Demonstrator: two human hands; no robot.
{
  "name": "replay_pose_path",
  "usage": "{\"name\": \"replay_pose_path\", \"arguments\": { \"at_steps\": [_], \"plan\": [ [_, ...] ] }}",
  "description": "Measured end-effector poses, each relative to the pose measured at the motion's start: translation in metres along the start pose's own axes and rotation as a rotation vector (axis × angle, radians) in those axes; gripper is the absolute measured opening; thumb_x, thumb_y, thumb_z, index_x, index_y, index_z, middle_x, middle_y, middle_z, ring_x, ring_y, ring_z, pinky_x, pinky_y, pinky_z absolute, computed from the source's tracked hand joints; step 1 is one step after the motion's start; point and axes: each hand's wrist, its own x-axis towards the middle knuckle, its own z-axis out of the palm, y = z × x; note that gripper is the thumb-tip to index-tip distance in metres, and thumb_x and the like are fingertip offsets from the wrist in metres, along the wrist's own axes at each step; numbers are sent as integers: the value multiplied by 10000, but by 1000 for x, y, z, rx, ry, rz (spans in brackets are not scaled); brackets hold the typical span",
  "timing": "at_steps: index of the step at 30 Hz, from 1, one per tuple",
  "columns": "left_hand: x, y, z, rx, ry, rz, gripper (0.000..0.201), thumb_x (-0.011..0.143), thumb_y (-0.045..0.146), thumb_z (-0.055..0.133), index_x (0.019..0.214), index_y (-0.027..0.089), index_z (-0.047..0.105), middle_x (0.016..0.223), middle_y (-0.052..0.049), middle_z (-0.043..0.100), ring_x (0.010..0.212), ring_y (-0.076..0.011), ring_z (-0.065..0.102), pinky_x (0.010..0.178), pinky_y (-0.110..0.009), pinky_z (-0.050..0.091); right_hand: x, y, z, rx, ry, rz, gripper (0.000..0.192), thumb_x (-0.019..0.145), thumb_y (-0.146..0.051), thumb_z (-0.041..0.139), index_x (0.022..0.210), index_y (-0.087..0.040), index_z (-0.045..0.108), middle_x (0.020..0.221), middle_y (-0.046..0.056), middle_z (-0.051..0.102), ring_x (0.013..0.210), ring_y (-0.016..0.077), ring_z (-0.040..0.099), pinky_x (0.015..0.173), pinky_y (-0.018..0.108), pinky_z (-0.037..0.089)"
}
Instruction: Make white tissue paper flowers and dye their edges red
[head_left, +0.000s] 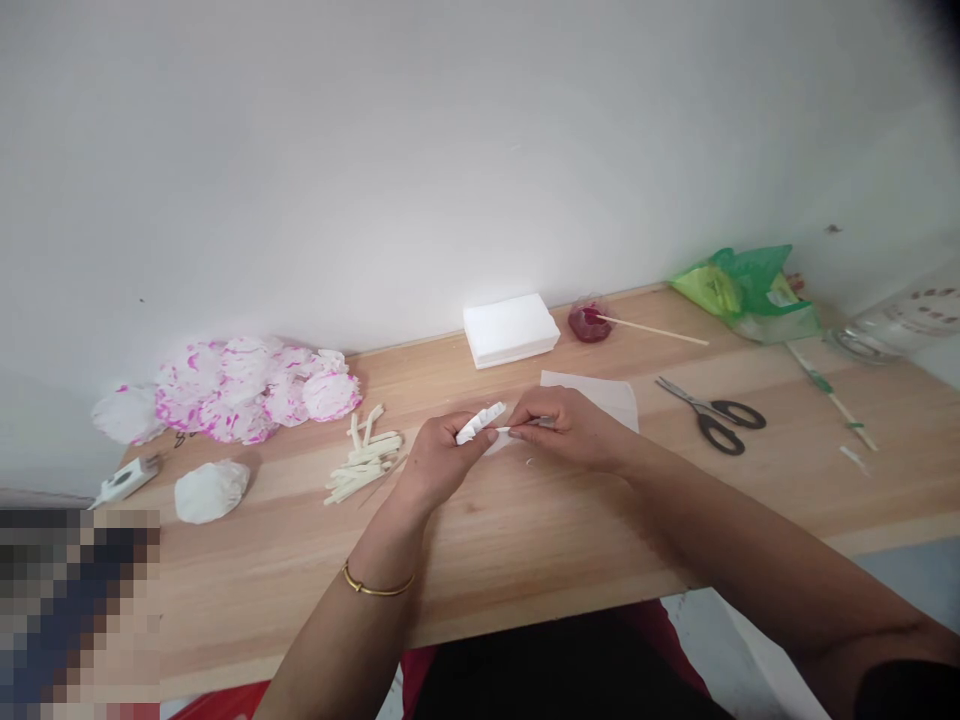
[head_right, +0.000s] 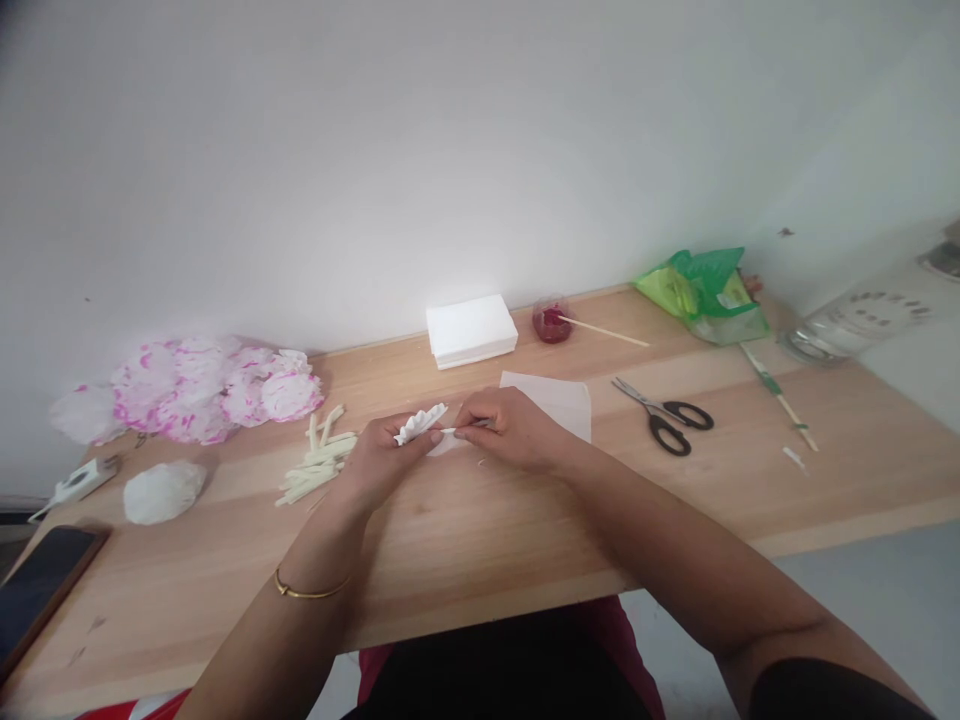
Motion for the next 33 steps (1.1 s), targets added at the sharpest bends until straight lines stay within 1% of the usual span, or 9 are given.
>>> {"name": "replay_pose_path", "arguments": {
  "at_steps": [7, 9, 11, 13, 16, 20, 29, 31, 33],
  "plan": [
    [0, 1, -1, 56, 12, 12, 253, 766, 392, 599, 737, 146, 652, 614, 33, 494, 580, -92, 403, 560, -213, 292, 0, 1, 2, 26, 78, 57, 127, 789, -274, 614, 711, -174, 606, 769, 25, 619, 729, 153, 557, 681, 275, 419],
    [0, 1, 0, 53, 43, 20, 237, 763, 374, 603, 744, 145, 661, 622, 27, 520, 589, -99, 431, 571, -217, 311, 0, 1, 2, 38, 70, 104, 153, 749, -303, 662, 825, -178, 616, 853, 30, 625, 774, 160, 562, 701, 276, 431],
    [0, 0, 0, 29, 63, 39, 225, 764, 358, 604, 766, 144, 675, 665, 15, 572, 629, -113, 483, 610, -224, 349, -1, 1, 2, 55, 12, 106, 326, 735, -351, 683, 1011, -195, 609, 934, 31, 635, 826, 169, 566, 732, 280, 437],
    [0, 0, 1, -2, 51, 58, 227, 769, 352, 600, 805, 145, 687, 726, 2, 616, 683, -129, 526, 663, -236, 383, 0, 2, 2, 76, -58, 70, 348, 811, -379, 602, 1117, -214, 586, 982, 30, 647, 853, 167, 576, 748, 277, 436],
    [0, 0, 1, 5, 40, 46, 243, 770, 366, 598, 805, 144, 689, 732, -4, 624, 696, -140, 538, 666, -240, 391, 0, 2, 3, 38, -100, 19, 251, 906, -336, 451, 982, -200, 648, 893, 28, 673, 792, 155, 593, 703, 264, 424],
    [0, 0, 0, 40, 34, 38, 230, 769, 355, 599, 796, 147, 694, 728, -1, 626, 684, -137, 534, 643, -234, 380, 1, 2, 4, -18, -47, 19, 198, 879, -286, 499, 816, -184, 656, 776, 18, 671, 719, 148, 591, 653, 254, 409],
    [1, 1, 0, 106, 44, 69, 210, 776, 316, 594, 845, 157, 713, 766, -9, 654, 716, -147, 561, 656, -237, 393, 1, 6, 7, 24, 86, 20, 59, 777, -193, 604, 719, -181, 598, 773, 12, 624, 742, 143, 567, 696, 260, 414],
    [1, 0, 0, 122, 55, 79, 200, 772, 308, 597, 841, 157, 710, 770, -11, 654, 719, -147, 562, 653, -235, 392, 0, 8, 9, -3, 87, 38, 31, 756, -194, 619, 745, -183, 593, 810, 13, 617, 763, 146, 559, 704, 263, 411],
    [1, -1, 0, 124, 63, 87, 199, 770, 308, 600, 840, 157, 707, 774, -15, 655, 720, -147, 562, 652, -235, 393, -1, 9, 9, -14, 41, 66, 103, 754, -226, 628, 847, -192, 600, 836, 11, 616, 754, 147, 552, 682, 260, 410]
  ]
}}
